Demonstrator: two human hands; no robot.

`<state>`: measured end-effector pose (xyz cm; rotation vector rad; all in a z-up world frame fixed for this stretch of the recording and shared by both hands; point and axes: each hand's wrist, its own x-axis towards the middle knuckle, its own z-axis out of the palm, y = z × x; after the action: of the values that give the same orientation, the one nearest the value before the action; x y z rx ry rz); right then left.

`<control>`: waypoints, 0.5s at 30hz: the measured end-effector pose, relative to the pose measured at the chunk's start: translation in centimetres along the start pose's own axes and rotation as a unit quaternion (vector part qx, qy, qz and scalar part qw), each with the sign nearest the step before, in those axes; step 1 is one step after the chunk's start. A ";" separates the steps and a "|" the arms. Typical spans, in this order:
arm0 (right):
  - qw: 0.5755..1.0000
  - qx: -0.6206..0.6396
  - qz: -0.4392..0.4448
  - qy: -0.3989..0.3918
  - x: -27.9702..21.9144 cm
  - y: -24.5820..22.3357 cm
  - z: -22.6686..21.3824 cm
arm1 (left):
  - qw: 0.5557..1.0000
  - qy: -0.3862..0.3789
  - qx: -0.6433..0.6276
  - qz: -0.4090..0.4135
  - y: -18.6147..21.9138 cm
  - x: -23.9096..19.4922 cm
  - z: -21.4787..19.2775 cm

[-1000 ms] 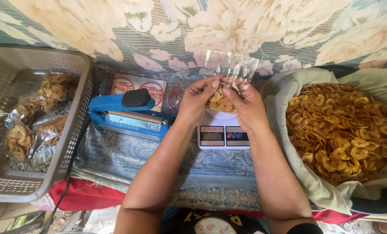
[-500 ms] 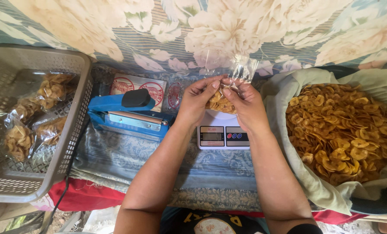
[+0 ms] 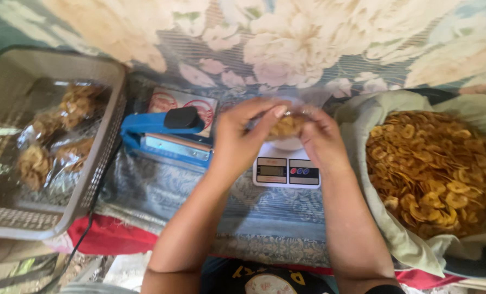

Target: The person weighs dried banana chips on a digital scale, places them into clear plastic bags, and seals the bags using a handheld heat sealer. The sealed packages are then placed into a plastic basket.

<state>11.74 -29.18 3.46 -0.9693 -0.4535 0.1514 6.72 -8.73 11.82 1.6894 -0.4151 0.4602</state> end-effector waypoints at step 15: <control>0.730 -0.671 -0.078 -0.103 2.6 3.8 6.5 | 0.871 0.374 0.294 -0.123 -4.6 -1.0 -35.5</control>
<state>11.52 -21.20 4.27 -2.3581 -0.8767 -0.2952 5.74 27.03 12.63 1.9325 0.5634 1.0705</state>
